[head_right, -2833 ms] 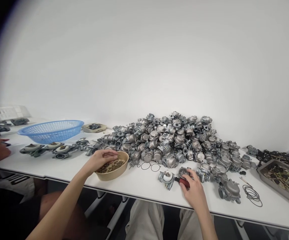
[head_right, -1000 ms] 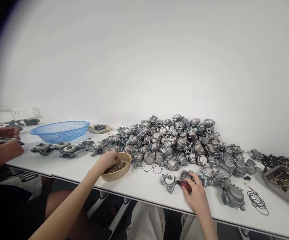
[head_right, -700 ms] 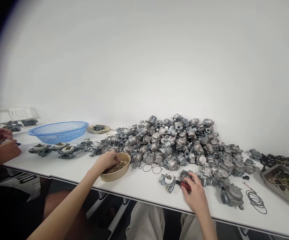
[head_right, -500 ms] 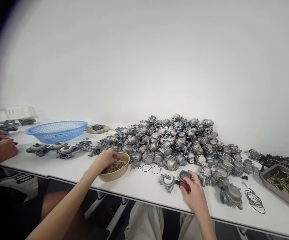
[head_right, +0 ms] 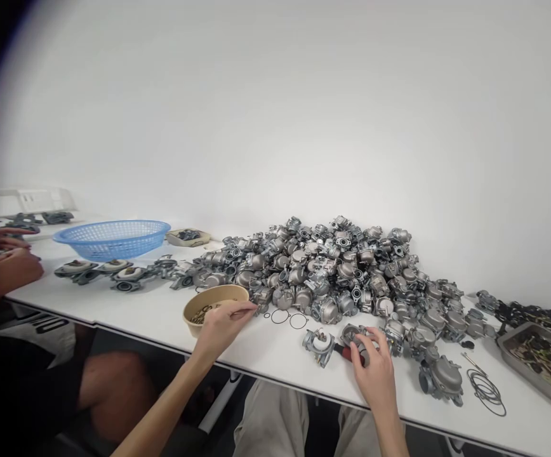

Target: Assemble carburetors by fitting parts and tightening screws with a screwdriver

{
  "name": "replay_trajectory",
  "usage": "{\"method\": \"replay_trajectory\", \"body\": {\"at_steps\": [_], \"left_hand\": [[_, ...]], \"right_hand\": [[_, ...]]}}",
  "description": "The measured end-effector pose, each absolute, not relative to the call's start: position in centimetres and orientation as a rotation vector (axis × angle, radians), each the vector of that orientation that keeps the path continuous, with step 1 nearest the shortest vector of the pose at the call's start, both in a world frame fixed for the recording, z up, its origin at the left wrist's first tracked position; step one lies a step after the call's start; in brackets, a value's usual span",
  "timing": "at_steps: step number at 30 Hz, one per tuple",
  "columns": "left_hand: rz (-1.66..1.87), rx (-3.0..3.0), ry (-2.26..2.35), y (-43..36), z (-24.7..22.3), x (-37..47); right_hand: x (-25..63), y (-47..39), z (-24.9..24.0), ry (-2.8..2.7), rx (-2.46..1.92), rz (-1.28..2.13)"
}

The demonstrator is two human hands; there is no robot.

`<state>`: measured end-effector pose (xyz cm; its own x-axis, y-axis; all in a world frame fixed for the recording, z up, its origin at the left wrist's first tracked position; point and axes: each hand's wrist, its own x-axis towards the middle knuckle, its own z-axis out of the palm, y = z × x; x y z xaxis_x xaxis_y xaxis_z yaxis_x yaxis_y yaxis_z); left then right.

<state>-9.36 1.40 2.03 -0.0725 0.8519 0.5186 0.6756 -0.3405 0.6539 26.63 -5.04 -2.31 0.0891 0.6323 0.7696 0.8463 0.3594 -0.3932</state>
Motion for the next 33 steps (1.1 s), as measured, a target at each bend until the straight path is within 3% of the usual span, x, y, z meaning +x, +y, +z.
{"method": "replay_trajectory", "body": {"at_steps": [6, 14, 25, 33], "left_hand": [[1.436, 1.917, 1.314, -1.2, -1.0, -8.8], [1.336, 1.850, 1.264, -1.2, -3.8, -6.9], [1.308, 1.808, 1.288, -1.5, -3.6, -7.5], [1.347, 1.864, 1.257, -1.9, -3.1, -7.6]], "right_hand": [[26.2, -10.0, -5.4, -1.498, -1.152, -0.261], [23.8, -12.7, -10.2, -1.684, -1.188, -0.353], [26.2, -12.4, -16.3, -1.800, -1.622, -0.081], [26.2, -9.2, -18.7, -2.015, -1.946, 0.335]]}}
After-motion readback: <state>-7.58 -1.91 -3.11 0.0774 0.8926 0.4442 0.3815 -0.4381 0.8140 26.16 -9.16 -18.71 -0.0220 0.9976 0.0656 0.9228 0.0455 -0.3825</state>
